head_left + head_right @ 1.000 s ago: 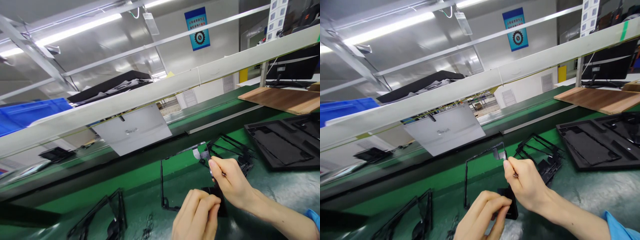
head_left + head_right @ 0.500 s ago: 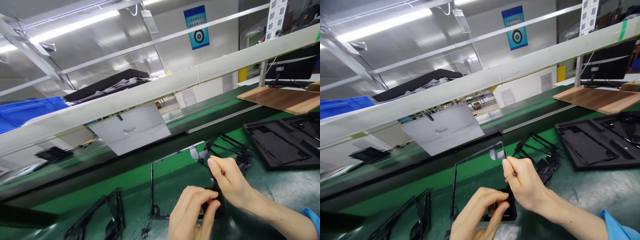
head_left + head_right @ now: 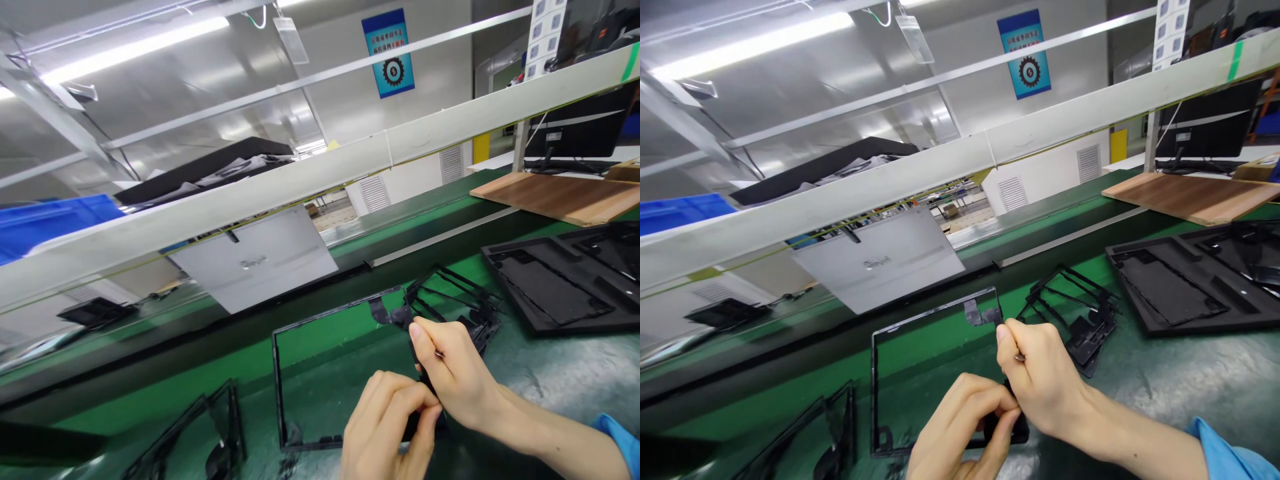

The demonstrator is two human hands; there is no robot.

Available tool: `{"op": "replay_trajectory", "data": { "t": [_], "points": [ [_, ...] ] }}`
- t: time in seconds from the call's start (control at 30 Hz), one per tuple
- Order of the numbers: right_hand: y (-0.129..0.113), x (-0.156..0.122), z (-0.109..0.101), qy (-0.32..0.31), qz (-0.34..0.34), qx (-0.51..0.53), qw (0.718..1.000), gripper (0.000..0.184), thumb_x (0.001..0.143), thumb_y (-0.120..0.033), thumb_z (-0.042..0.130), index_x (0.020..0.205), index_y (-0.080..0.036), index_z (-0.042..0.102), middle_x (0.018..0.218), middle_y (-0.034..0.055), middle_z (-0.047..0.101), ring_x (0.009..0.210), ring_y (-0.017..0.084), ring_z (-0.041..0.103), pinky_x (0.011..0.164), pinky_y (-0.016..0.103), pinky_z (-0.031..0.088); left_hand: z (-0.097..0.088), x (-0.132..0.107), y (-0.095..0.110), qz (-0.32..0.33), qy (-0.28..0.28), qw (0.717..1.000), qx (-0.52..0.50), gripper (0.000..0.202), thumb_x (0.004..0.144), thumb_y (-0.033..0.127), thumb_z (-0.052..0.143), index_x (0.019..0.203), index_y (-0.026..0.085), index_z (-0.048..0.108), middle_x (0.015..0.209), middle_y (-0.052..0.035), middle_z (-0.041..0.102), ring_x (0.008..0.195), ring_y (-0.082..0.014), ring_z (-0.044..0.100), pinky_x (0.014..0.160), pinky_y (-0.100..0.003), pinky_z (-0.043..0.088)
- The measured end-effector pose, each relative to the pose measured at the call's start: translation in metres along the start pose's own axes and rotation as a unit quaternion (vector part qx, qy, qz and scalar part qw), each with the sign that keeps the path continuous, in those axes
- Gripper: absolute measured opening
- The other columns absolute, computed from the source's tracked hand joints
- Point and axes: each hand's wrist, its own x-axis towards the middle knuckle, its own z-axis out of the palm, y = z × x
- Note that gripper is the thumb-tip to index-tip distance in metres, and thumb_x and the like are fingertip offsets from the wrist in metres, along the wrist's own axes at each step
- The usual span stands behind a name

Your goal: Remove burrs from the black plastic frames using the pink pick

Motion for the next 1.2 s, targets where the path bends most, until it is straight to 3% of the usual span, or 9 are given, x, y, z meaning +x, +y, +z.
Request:
{"op": "replay_trajectory", "data": {
  "t": [0.33,0.5,0.8,0.93,1.2],
  "points": [
    [0.004,-0.003,0.002,-0.007,0.027,0.012,1.000,0.047,0.114,-0.039,0.036,0.069,-0.026,0.033,0.057,-0.0072,0.040,0.050,0.011,0.044,0.050,0.026,0.034,0.006,0.000,-0.001,0.032,-0.008,0.998,0.051,0.020,0.097,0.006,0.054,0.087,0.023,0.055,0.073,0.0016,0.053,0.067,-0.0151,0.052,0.065,-0.029,0.042],
    [0.002,-0.002,0.001,-0.008,0.045,0.047,0.998,0.049,0.115,-0.042,0.036,0.068,-0.026,0.031,0.057,-0.0065,0.042,0.050,0.011,0.039,0.050,0.026,0.035,0.000,0.001,0.002,-0.012,0.010,1.000,0.016,0.018,0.101,0.009,0.056,0.091,0.024,0.060,0.075,0.0016,0.054,0.068,-0.0145,0.055,0.065,-0.026,0.046],
    [0.002,-0.003,0.002,-0.014,0.053,0.041,0.998,0.050,0.114,-0.045,0.035,0.068,-0.027,0.031,0.057,-0.0075,0.035,0.050,0.012,0.035,0.050,0.027,0.033,-0.008,0.002,-0.003,-0.046,-0.036,0.997,-0.043,0.014,0.110,0.027,0.057,0.099,0.024,0.064,0.079,0.0006,0.058,0.072,-0.0152,0.057,0.067,-0.026,0.048],
    [0.001,-0.003,0.002,-0.013,0.050,0.028,0.998,0.049,0.114,-0.043,0.035,0.068,-0.026,0.032,0.057,-0.0075,0.035,0.050,0.011,0.038,0.051,0.029,0.032,-0.005,0.002,-0.003,-0.031,-0.037,0.998,-0.039,0.015,0.108,0.021,0.056,0.095,0.023,0.062,0.078,0.0003,0.056,0.071,-0.0152,0.056,0.065,-0.027,0.047],
    [-0.001,-0.005,0.004,-0.016,0.029,-0.010,0.999,0.047,0.113,-0.040,0.036,0.069,-0.026,0.031,0.057,-0.0072,0.037,0.050,0.011,0.035,0.051,0.031,0.026,0.003,0.004,0.002,0.009,0.018,0.999,0.046,0.022,0.094,0.005,0.051,0.082,0.024,0.050,0.070,0.0035,0.041,0.064,-0.0140,0.049,0.062,-0.026,0.042]
  ]
}}
